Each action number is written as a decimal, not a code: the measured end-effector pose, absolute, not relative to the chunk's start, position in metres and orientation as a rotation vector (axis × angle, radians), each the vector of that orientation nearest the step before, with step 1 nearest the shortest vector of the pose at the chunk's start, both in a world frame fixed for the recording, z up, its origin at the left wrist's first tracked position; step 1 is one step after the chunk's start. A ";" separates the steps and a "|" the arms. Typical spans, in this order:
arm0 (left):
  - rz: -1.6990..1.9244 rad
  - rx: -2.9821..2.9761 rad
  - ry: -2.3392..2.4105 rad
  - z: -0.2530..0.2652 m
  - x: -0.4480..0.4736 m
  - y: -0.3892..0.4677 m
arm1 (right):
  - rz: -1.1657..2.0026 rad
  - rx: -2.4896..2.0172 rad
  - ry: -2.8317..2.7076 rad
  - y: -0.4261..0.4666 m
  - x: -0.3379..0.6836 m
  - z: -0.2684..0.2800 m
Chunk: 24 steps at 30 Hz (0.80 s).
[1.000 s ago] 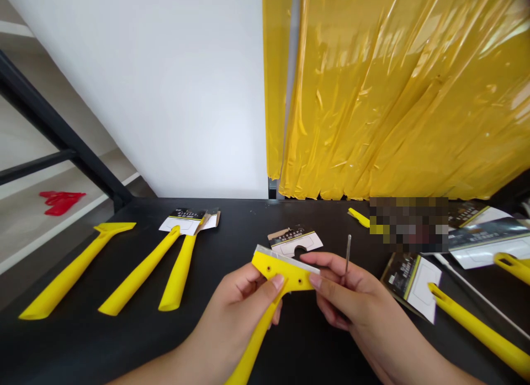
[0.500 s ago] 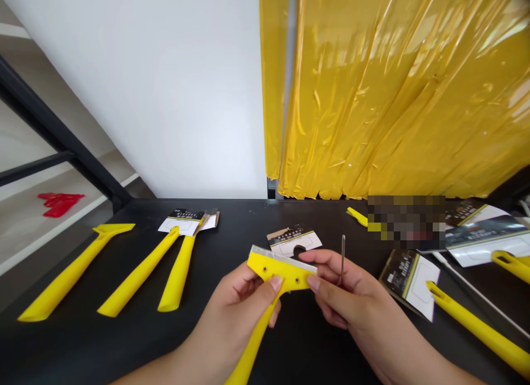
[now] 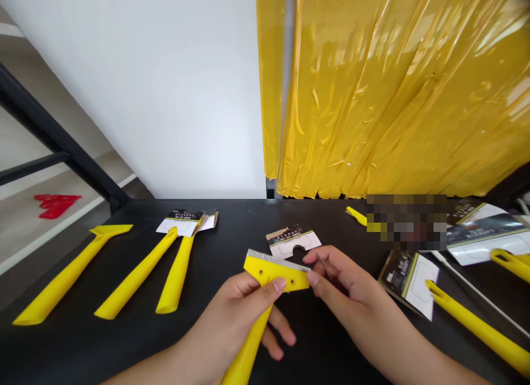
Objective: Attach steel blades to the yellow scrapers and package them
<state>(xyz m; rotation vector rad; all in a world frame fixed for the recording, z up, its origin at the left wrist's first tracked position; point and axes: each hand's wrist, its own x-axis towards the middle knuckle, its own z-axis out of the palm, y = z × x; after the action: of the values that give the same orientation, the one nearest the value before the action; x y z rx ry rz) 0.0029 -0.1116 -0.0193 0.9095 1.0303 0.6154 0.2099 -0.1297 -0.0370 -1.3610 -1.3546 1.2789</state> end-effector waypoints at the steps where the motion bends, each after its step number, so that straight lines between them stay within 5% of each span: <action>1: 0.592 0.909 1.057 -0.018 0.001 -0.111 | 1.212 -1.409 -1.368 -0.129 0.212 -0.039; 11: 0.640 0.871 1.082 -0.016 -0.008 -0.107 | 0.704 -1.773 -1.717 -0.114 0.252 -0.035; 24: 0.712 0.847 1.061 -0.016 -0.011 -0.106 | 0.569 -1.667 -1.520 -0.124 0.256 0.003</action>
<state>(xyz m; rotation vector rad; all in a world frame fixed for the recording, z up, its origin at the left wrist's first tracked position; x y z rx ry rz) -0.0114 -0.1057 -0.0159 0.8466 1.0609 0.7116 0.2565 -0.1239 0.0027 -1.6666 -1.5200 0.5690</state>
